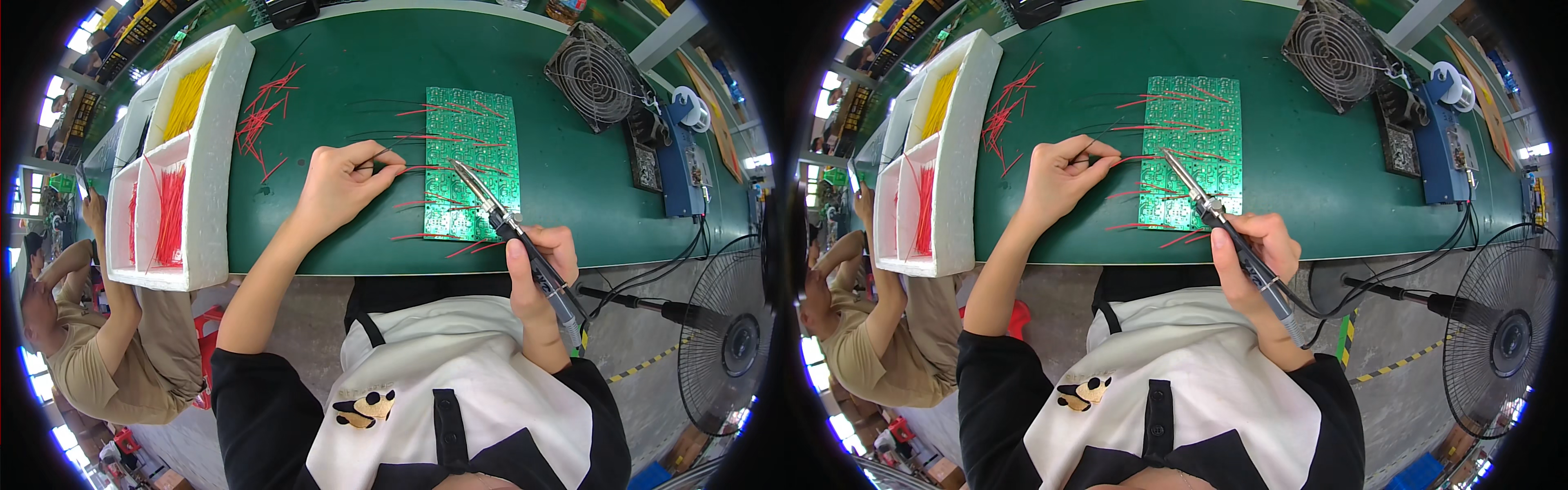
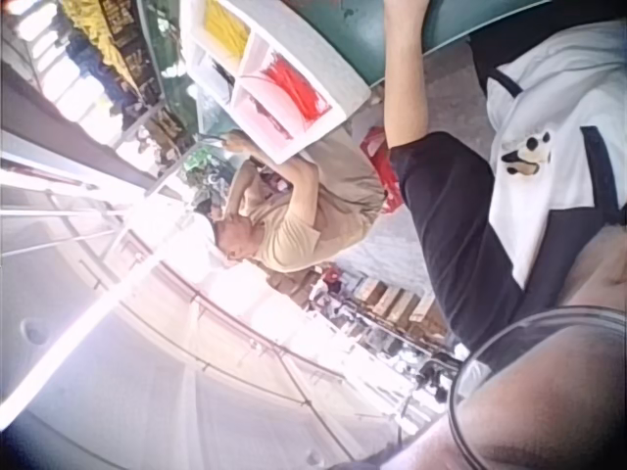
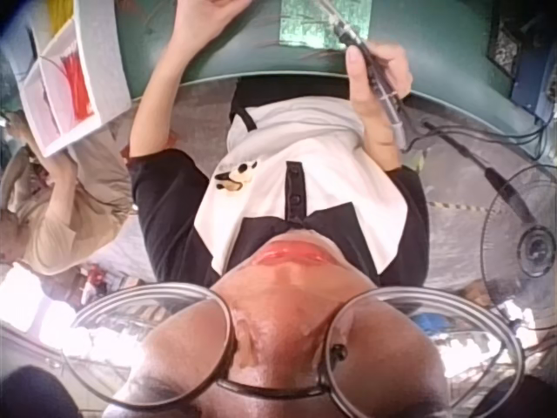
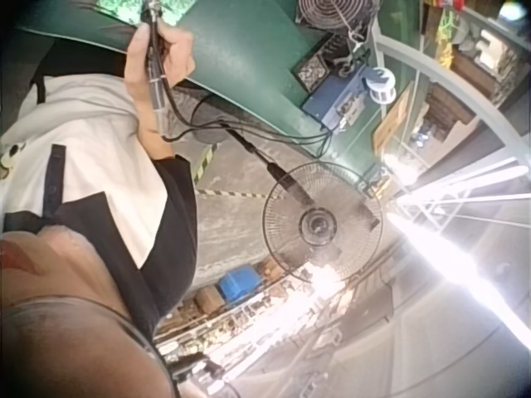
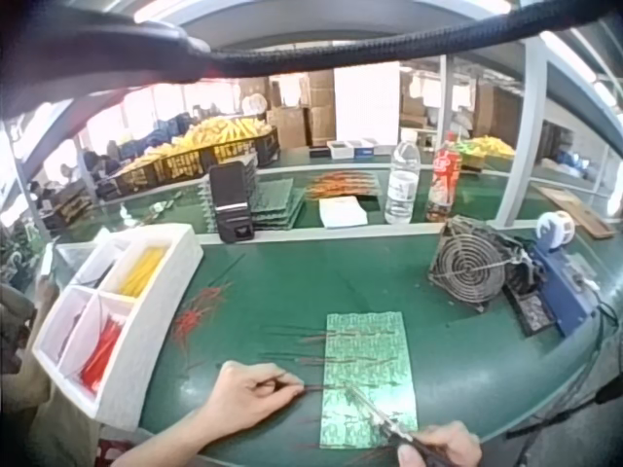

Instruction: The person takes wires from a divided tray and solders them onto a circuit board using a soldering iron.

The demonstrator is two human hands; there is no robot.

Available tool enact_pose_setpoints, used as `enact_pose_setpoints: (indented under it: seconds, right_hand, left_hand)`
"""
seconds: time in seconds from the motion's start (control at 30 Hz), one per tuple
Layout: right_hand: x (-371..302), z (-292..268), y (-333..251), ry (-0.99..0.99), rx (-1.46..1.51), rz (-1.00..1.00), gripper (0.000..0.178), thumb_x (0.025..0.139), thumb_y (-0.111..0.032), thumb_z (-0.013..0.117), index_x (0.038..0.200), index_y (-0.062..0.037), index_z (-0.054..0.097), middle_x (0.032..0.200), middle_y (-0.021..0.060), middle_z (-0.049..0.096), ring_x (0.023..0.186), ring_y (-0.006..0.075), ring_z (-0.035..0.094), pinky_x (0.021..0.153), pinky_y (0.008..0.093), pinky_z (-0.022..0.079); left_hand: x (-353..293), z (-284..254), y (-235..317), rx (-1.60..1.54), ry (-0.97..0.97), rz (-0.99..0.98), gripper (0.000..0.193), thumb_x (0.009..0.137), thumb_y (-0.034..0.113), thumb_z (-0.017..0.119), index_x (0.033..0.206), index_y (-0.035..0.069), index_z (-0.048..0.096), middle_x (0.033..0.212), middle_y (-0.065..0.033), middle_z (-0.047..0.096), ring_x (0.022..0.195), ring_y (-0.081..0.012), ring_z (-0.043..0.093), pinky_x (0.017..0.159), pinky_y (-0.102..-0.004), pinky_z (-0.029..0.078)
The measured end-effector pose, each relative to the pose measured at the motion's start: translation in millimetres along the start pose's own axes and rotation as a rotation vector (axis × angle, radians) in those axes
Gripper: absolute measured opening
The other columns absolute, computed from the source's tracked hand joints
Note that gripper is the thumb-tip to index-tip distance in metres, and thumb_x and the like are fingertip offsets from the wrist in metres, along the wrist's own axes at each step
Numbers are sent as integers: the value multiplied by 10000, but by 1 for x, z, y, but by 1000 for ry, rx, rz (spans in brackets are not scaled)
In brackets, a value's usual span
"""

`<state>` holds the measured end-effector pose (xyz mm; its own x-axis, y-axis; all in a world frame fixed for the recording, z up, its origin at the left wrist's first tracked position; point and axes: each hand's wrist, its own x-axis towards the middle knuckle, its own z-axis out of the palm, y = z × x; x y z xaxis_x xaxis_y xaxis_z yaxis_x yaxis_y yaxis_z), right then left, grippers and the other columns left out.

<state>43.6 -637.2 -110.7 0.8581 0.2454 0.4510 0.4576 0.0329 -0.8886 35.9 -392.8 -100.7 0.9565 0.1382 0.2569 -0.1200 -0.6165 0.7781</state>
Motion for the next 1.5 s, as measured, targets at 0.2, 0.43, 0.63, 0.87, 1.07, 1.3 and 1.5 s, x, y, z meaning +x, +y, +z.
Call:
enact_pose_setpoints:
  seconds: [0.2, 0.43, 0.63, 0.87, 1.07, 1.3, 1.5]
  right_hand:
    - [-1, -6, -4, 29, 36, -46, 159, 775, -4, 605, 840, 17, 461, 651, 63, 536, 546, 64, 438, 494, 203, 345]
    - [15, -37, 12, 401, -52, -91, 115, 822, -41, 550, 873, -7, 453, 627, 73, 488, 489, 98, 443, 455, 224, 373]
    - [43, -64, 12, 436, -120, 60, 123, 817, -73, 602, 857, -11, 504, 575, 49, 535, 451, 60, 454, 428, 174, 354]
    - [48, -70, 21, 453, -71, 64, 130, 814, -79, 611, 836, -11, 503, 579, 54, 546, 451, 67, 470, 439, 181, 377]
    - [50, -70, 17, 475, -45, 88, 130, 813, -84, 614, 838, -14, 508, 582, 55, 543, 460, 68, 463, 459, 188, 383]
    - [51, -74, 21, 516, 22, 96, 144, 807, -98, 621, 818, -11, 506, 575, 51, 538, 455, 64, 450, 463, 190, 386]
    - [49, -74, 22, 535, -11, 65, 161, 806, -126, 631, 824, -28, 504, 605, 18, 516, 505, 59, 465, 467, 182, 376]
  left_hand:
    - [0, 0, -1, 3, 0, 6, 77, 706, 62, 672, 763, 18, 645, 437, 5, 256, 417, -51, 221, 397, -224, 212]
    - [-14, -9, 10, 211, 158, 46, 74, 740, 69, 641, 777, 23, 596, 433, -22, 319, 389, -57, 286, 386, -238, 254]
    - [-60, 8, 33, 261, 122, 217, 83, 779, 43, 572, 772, 45, 490, 536, -85, 518, 431, -253, 518, 404, -340, 395]
    - [-54, 38, 41, 441, -24, 485, 238, 748, 212, 654, 739, 76, 458, 523, -37, 495, 413, -203, 502, 377, -304, 371]
    - [-41, 45, 39, 422, -32, 507, 231, 757, 206, 645, 751, 72, 456, 544, -42, 506, 436, -217, 513, 384, -304, 380]
    - [-34, 33, 45, 370, -39, 333, 273, 742, 201, 677, 801, 57, 453, 554, -65, 513, 452, -215, 513, 420, -307, 386]
    - [-31, 12, 56, 145, -52, 162, 109, 862, 75, 485, 872, 9, 400, 605, -139, 519, 536, -282, 538, 471, -325, 387]
